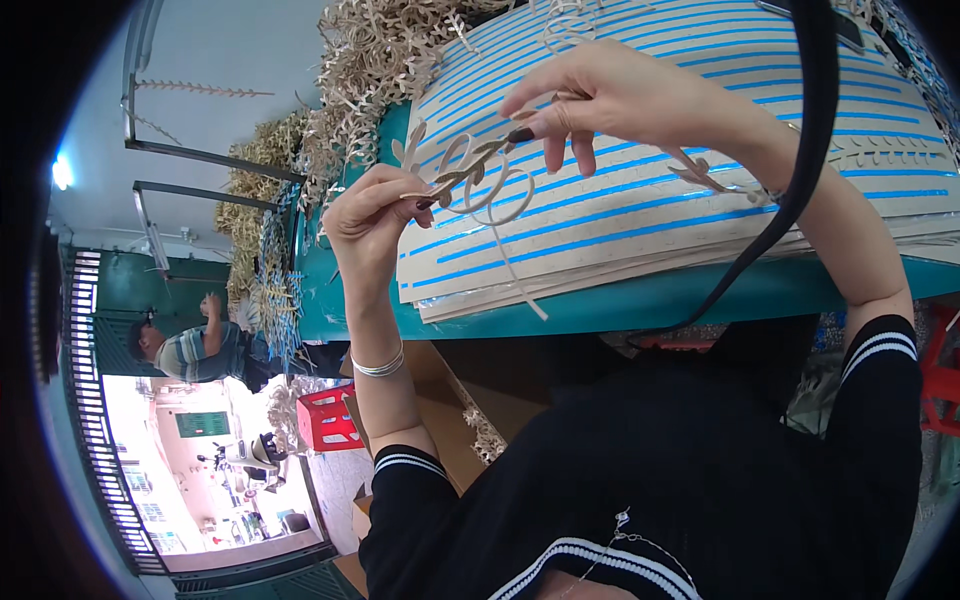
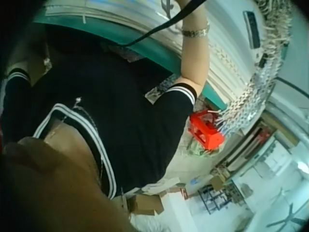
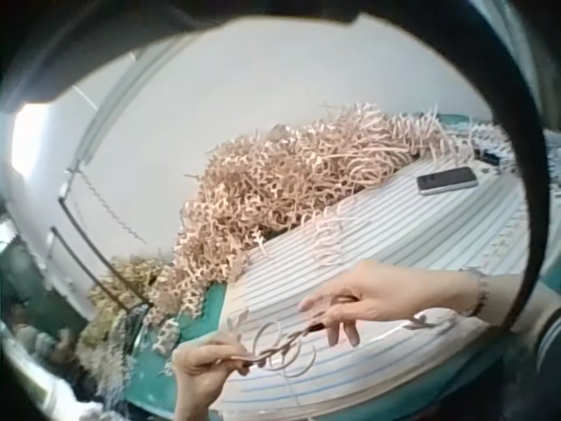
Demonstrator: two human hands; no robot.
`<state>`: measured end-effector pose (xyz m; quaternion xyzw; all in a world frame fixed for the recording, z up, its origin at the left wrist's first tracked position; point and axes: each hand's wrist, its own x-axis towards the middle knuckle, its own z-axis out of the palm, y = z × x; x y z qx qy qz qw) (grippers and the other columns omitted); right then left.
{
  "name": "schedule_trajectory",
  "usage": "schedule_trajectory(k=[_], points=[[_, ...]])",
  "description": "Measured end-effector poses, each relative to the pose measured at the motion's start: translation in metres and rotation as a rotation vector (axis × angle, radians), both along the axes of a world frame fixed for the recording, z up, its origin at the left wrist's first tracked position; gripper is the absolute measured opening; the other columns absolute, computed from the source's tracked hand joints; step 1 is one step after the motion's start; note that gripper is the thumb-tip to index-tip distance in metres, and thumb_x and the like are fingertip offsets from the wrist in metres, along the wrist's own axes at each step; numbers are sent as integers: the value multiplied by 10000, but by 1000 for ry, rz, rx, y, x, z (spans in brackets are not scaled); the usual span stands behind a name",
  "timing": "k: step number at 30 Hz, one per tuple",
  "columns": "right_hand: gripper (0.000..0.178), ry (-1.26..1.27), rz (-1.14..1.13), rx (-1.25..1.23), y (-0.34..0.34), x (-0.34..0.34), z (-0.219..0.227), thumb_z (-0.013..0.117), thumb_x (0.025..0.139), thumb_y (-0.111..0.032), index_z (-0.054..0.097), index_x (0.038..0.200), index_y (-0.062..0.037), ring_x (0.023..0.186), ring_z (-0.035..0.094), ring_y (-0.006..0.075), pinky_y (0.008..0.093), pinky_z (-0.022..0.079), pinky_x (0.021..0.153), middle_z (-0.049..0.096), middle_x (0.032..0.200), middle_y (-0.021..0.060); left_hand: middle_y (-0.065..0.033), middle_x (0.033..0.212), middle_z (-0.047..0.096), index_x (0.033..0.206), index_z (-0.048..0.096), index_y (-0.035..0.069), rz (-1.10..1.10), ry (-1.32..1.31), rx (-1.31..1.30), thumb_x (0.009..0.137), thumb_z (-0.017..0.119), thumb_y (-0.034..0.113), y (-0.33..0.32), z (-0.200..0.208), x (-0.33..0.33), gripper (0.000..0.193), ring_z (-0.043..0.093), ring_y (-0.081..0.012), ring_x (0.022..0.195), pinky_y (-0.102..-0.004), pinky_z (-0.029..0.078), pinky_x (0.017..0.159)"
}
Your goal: The person peels a cut-out decorative strip from the table and weaves its interlocking sections together by hand into a cylindrical shape.
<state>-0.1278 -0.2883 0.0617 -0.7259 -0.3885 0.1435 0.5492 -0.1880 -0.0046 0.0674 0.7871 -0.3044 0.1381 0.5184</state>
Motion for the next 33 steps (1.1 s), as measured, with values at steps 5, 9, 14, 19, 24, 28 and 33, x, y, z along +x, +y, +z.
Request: schedule_trajectory(k=[5, 9, 14, 19, 24, 28, 33], points=[[276, 76, 29, 80, -2, 11, -8, 540, 957, -281, 621, 915, -20, 782, 699, 185, 289, 548, 687, 685, 802, 119, -126, 800, 655, 860, 687, -54, -64, -8, 12, 708, 571, -206, -7, 2, 5, 245, 621, -129, 625, -218, 516, 548], [258, 39, 6, 149, 1, 19, -17, 612, 911, -274, 635, 955, -21, 826, 670, 139, 238, 527, 763, 663, 809, 86, -127, 782, 650, 851, 683, -51, -109, -20, -11, 704, 595, -196, -11, 2, 9, 224, 624, -143, 626, -225, 516, 541], [260, -46, -30, 120, 1, 22, -16, 666, 870, -281, 681, 899, -23, 749, 578, 95, 226, 453, 702, 625, 768, 30, -131, 772, 647, 835, 683, -43, -184, -18, -104, 716, 658, -133, -18, -5, 16, 151, 630, -167, 634, -246, 524, 532], [236, -29, -48, 73, -2, 23, -13, 695, 845, -274, 706, 898, -45, 670, 495, 86, 236, 389, 617, 583, 707, -2, -135, 772, 649, 820, 687, -40, -225, -7, -139, 728, 687, -70, -25, -8, 19, 96, 639, -173, 634, -247, 531, 533], [331, 161, 105, 240, 0, 24, -17, 733, 802, -298, 669, 916, 6, 709, 634, 113, 231, 494, 727, 622, 701, 43, -135, 754, 635, 796, 679, -44, -382, 106, -303, 771, 709, 39, -34, -15, 25, 91, 631, -175, 602, -244, 516, 509], [418, 248, 94, 178, -3, 20, -14, 725, 814, -330, 617, 993, 33, 775, 673, 154, 285, 508, 787, 646, 696, 78, -139, 751, 625, 776, 665, -55, -421, 192, -395, 776, 708, 52, -36, -22, 29, 115, 618, -181, 588, -247, 500, 492], [426, 504, 328, 214, -7, 27, -24, 724, 819, -303, 592, 1046, 32, 689, 672, 162, 272, 525, 770, 657, 763, 101, -91, 722, 518, 761, 634, -50, -447, 114, -430, 814, 674, 34, -48, -25, 33, 107, 515, -145, 510, -249, 428, 471]])
